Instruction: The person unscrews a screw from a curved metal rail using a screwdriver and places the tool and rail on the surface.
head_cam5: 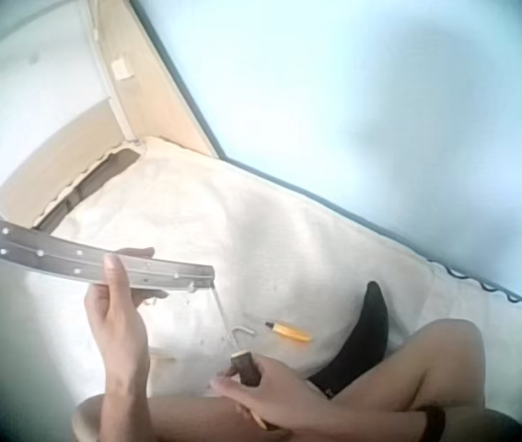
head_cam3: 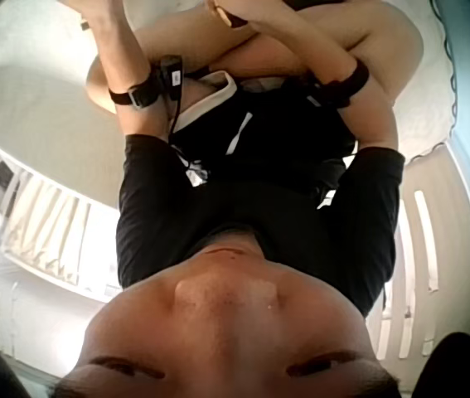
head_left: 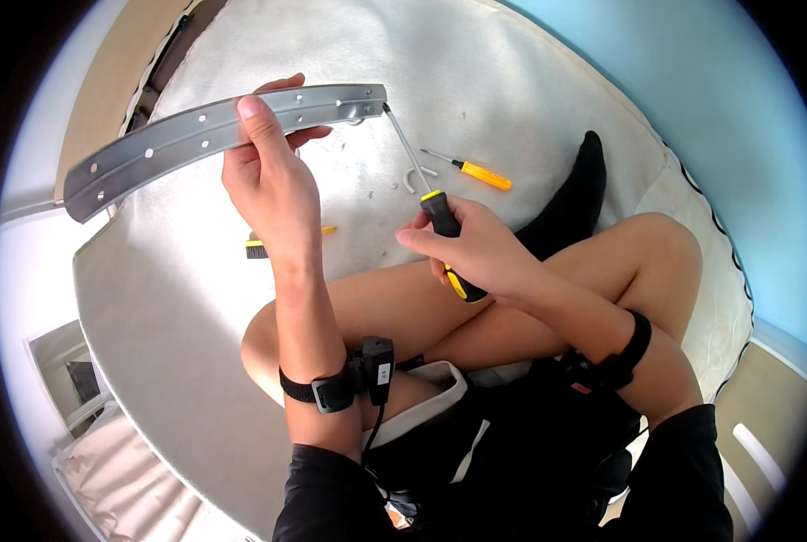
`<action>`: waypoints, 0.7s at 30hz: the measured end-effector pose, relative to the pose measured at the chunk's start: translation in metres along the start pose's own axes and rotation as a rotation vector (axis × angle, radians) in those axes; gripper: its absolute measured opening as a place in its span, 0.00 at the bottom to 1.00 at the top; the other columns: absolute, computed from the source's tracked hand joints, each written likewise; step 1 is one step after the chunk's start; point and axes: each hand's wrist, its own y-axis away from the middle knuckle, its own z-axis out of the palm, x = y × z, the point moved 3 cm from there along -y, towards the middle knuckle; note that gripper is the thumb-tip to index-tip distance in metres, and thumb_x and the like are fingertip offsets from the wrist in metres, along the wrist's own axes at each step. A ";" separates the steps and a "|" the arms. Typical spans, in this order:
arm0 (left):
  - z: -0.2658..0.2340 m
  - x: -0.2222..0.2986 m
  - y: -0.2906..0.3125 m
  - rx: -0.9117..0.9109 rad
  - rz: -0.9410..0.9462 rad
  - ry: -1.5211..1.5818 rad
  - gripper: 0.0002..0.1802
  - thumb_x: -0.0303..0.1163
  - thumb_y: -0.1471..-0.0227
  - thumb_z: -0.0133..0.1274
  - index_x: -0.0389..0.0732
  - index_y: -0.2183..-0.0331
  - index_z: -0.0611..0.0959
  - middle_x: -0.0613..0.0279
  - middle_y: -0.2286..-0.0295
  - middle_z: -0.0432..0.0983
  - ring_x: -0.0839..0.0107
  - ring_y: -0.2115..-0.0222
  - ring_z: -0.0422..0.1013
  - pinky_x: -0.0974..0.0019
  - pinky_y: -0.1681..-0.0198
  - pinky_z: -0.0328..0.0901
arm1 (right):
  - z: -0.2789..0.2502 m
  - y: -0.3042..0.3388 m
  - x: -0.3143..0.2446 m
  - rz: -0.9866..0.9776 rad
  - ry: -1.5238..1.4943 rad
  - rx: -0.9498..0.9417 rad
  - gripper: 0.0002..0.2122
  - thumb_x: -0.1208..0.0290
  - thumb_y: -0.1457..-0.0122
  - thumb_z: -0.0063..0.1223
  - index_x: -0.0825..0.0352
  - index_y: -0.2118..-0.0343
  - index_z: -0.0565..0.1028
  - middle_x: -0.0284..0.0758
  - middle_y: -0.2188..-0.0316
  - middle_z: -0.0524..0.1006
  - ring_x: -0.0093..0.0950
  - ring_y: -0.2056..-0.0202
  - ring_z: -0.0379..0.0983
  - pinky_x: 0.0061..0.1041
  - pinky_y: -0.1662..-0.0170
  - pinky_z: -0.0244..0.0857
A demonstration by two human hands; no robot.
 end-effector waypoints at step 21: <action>0.009 0.000 0.007 -0.238 -0.351 0.427 0.22 0.43 0.40 0.34 0.32 0.63 0.72 0.43 0.67 0.75 0.66 0.70 0.74 0.67 0.69 0.70 | -0.029 0.011 -0.036 -0.334 -0.411 0.256 0.12 0.62 0.44 0.52 0.65 0.66 0.67 0.32 0.74 0.70 0.18 0.77 0.64 0.18 0.73 0.59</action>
